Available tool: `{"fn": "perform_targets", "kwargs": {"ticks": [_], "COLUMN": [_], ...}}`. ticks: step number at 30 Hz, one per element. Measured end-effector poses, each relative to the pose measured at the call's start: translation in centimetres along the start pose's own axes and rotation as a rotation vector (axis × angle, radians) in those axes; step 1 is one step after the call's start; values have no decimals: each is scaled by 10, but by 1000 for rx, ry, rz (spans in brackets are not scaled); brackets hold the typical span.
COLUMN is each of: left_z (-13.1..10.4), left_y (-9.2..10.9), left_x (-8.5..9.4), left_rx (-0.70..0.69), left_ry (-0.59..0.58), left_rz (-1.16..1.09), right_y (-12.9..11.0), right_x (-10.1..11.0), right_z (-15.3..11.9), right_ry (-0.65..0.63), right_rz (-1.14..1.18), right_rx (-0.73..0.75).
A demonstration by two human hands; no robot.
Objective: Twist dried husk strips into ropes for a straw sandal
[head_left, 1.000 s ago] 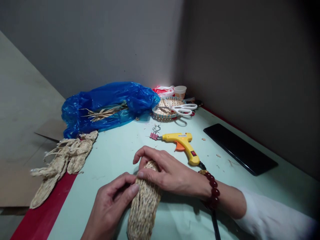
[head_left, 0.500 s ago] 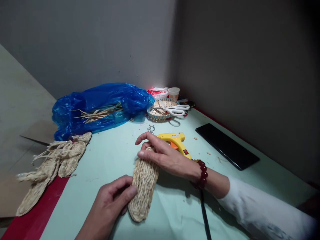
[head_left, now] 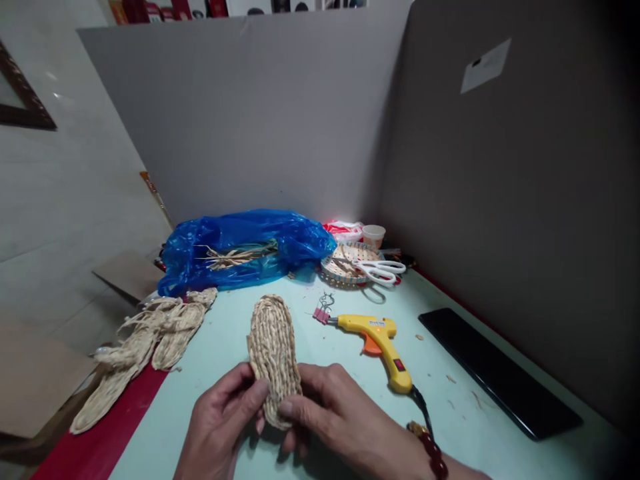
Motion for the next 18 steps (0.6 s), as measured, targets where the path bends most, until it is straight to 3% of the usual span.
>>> {"fn": "perform_targets", "kwargs": {"ticks": [6,10,14,18], "left_z": [-5,-8,-11,-10], "left_y": [5,5,1,-4], "left_x": [-9,1,8,10], "left_rx": [14,62,143,187], "left_ry": [3,136,221,222], "left_rz": [-88,-111,-168,-219], "right_y": [4,3,9,9], "right_x": [-6,-12,-17,-18], "right_z": [-3,-4,-5,-3], "right_ry": [-33,-82,-131,-146], "right_rz": [-215,-494,-518,-518], "right_rx": [-115,-253,-407,-395]}}
Point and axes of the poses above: each hand's wrist, its own z-axis towards the middle knuckle, its own x-axis out of the back of the hand, y = z × x, the point moved 8 cm from there along z, towards the middle knuckle, and after that the axes turned 8 degrees about -y, right-handed, at the moved point
